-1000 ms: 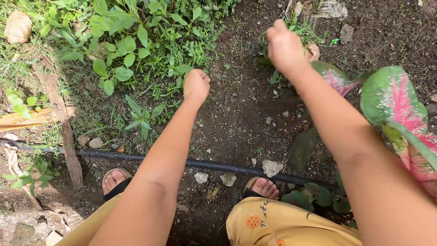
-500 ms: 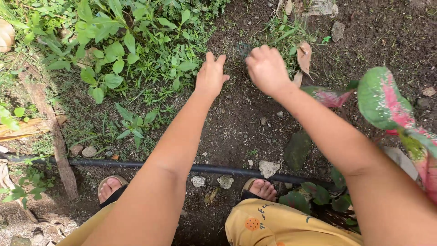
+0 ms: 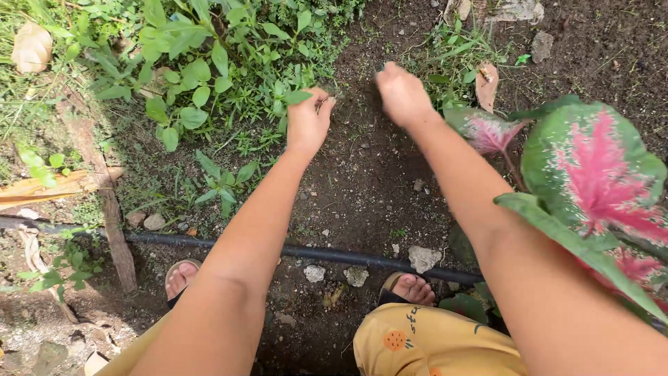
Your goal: The person pulls weeds and clears a garden area by hand.
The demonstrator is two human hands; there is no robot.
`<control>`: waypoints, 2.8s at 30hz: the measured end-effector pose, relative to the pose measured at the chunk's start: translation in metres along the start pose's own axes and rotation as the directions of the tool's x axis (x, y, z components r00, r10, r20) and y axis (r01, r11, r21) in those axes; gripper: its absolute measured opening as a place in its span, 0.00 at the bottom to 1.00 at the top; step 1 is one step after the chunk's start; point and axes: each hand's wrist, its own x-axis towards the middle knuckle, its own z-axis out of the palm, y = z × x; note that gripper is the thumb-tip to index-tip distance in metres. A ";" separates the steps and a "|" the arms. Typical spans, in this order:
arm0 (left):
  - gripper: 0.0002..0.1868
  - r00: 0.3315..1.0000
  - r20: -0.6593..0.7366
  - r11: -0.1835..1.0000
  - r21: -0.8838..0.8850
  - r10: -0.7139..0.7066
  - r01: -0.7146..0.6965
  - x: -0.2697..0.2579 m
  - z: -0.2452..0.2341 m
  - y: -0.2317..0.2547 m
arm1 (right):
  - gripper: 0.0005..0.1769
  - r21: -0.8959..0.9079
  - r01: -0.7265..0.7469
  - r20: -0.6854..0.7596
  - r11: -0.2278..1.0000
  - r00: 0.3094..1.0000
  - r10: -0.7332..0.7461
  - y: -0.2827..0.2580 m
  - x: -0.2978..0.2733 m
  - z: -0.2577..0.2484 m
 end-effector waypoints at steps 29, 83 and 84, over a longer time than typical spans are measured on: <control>0.06 0.967 0.253 0.990 0.136 0.006 -0.041 -0.005 0.032 0.078 | 0.09 -0.060 0.025 0.120 0.998 0.993 -0.018 0.028 -0.071 -0.019; 0.39 0.218 0.945 0.850 -0.100 0.245 -0.518 -0.125 0.041 0.116 | 0.11 0.007 0.028 -0.101 1.000 0.994 -0.027 0.025 -0.149 -0.114; 0.39 0.218 0.945 0.850 -0.100 0.244 -0.518 -0.131 0.045 0.107 | 0.11 0.008 0.028 -0.101 1.000 0.994 -0.027 0.016 -0.150 -0.111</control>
